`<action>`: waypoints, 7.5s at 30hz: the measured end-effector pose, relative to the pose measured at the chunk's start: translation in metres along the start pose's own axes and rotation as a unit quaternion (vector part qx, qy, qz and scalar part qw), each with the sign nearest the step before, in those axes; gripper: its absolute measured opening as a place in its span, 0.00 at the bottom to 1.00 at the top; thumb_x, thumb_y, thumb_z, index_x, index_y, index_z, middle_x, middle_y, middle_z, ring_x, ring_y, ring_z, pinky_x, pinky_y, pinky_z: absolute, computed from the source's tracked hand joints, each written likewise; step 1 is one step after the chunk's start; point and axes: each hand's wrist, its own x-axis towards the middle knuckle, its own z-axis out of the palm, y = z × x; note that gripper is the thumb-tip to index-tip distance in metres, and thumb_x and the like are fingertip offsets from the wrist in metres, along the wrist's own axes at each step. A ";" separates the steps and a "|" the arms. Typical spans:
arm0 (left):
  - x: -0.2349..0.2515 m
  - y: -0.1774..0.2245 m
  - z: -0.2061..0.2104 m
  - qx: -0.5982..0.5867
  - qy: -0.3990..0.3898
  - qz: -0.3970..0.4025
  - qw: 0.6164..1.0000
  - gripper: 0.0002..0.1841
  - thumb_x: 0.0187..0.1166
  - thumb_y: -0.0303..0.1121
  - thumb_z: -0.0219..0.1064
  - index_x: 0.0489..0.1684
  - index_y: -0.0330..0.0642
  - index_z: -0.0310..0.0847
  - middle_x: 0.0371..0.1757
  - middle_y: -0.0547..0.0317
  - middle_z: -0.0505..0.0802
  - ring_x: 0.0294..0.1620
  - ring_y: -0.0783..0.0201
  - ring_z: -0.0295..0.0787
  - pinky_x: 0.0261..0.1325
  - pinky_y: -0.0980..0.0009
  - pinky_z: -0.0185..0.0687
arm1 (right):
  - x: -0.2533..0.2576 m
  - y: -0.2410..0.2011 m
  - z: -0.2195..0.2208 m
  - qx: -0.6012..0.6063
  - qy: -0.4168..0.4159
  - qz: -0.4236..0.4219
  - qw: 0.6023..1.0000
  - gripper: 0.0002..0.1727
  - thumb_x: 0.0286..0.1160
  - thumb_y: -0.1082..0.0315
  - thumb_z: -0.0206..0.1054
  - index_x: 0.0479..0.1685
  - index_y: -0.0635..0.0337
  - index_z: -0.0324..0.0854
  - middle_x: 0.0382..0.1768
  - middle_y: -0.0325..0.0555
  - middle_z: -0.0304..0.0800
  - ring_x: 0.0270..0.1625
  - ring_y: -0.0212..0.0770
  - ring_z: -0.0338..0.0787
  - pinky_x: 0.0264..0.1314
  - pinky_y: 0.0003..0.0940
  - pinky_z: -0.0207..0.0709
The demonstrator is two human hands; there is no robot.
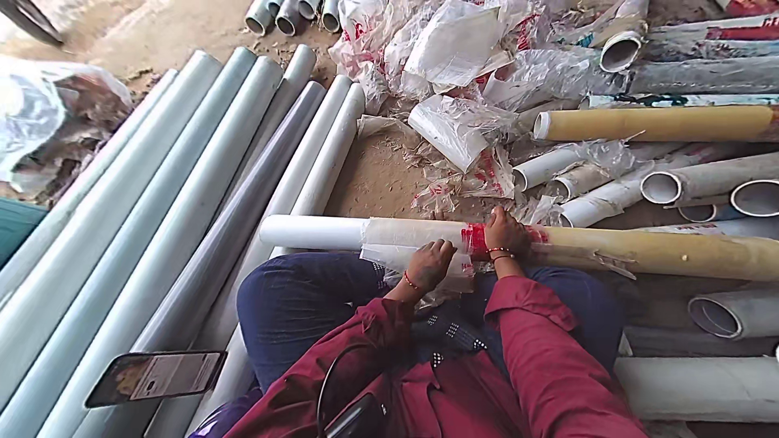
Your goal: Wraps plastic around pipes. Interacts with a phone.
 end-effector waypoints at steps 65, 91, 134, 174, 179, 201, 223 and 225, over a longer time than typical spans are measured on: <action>0.008 -0.029 -0.034 -0.093 -0.198 -0.341 0.914 0.20 0.91 0.33 0.51 0.69 0.24 0.76 0.71 0.31 0.84 0.75 0.40 0.81 0.76 0.46 0.73 | -0.037 -0.019 0.008 -0.065 0.032 -0.077 0.994 0.20 0.90 0.70 0.50 0.66 0.73 0.82 0.64 0.70 0.88 0.63 0.68 0.90 0.66 0.64 0.74; -0.025 -0.041 -0.015 -0.143 -0.050 -0.335 0.930 0.21 0.90 0.34 0.54 0.71 0.23 0.74 0.58 0.32 0.90 0.61 0.43 0.90 0.69 0.54 0.80 | -0.033 -0.019 0.011 -0.050 0.040 -0.075 0.995 0.21 0.91 0.69 0.48 0.63 0.74 0.83 0.61 0.70 0.89 0.62 0.67 0.91 0.65 0.63 0.74; -0.059 -0.059 -0.012 0.017 0.040 -0.156 0.987 0.12 0.80 0.24 0.61 0.38 0.23 0.90 0.78 0.39 0.84 0.86 0.39 0.71 0.88 0.50 0.60 | -0.033 -0.015 0.016 -0.032 0.072 -0.093 0.993 0.21 0.89 0.69 0.50 0.62 0.76 0.83 0.60 0.72 0.89 0.59 0.69 0.92 0.63 0.66 0.75; -0.099 -0.083 -0.035 0.055 -0.044 0.021 0.997 0.07 0.72 0.11 0.62 0.37 0.23 0.86 0.43 0.30 0.90 0.46 0.34 0.92 0.49 0.45 0.87 | -0.030 -0.007 0.018 -0.010 0.104 -0.088 0.991 0.23 0.91 0.65 0.48 0.60 0.73 0.85 0.58 0.69 0.92 0.59 0.68 0.92 0.62 0.67 0.75; -0.098 -0.071 -0.037 0.016 -0.042 -0.103 0.994 0.12 0.80 0.13 0.55 0.52 0.19 0.83 0.58 0.26 0.89 0.59 0.32 0.90 0.61 0.45 0.84 | -0.028 -0.009 0.018 -0.017 0.088 -0.091 0.992 0.23 0.91 0.65 0.47 0.60 0.73 0.84 0.58 0.71 0.91 0.60 0.69 0.92 0.61 0.67 0.75; -0.106 -0.047 -0.003 0.060 -0.213 -0.062 0.973 0.33 0.89 0.38 0.57 0.93 0.38 0.55 0.94 0.41 0.59 0.95 0.36 0.49 0.90 0.37 0.44 | -0.034 -0.008 0.019 -0.039 0.093 -0.094 0.990 0.23 0.91 0.66 0.47 0.62 0.73 0.84 0.61 0.69 0.90 0.62 0.67 0.91 0.64 0.65 0.75; -0.001 -0.007 -0.042 -0.039 -0.311 -0.044 0.948 0.34 0.86 0.41 0.66 0.91 0.43 0.60 0.79 0.37 0.81 0.81 0.40 0.75 0.79 0.44 0.67 | -0.007 0.013 0.053 -0.120 0.190 -0.067 0.972 0.28 0.90 0.55 0.40 0.69 0.54 0.85 0.49 0.45 0.98 0.51 0.49 0.98 0.51 0.48 0.84; -0.012 -0.008 -0.015 -0.012 -0.234 0.017 0.972 0.27 0.82 0.26 0.65 0.83 0.42 0.73 0.78 0.42 0.82 0.81 0.41 0.74 0.84 0.42 0.60 | -0.017 -0.001 0.035 -0.086 0.105 -0.043 0.990 0.29 0.92 0.57 0.38 0.75 0.61 0.79 0.63 0.60 0.92 0.65 0.62 0.92 0.64 0.62 0.78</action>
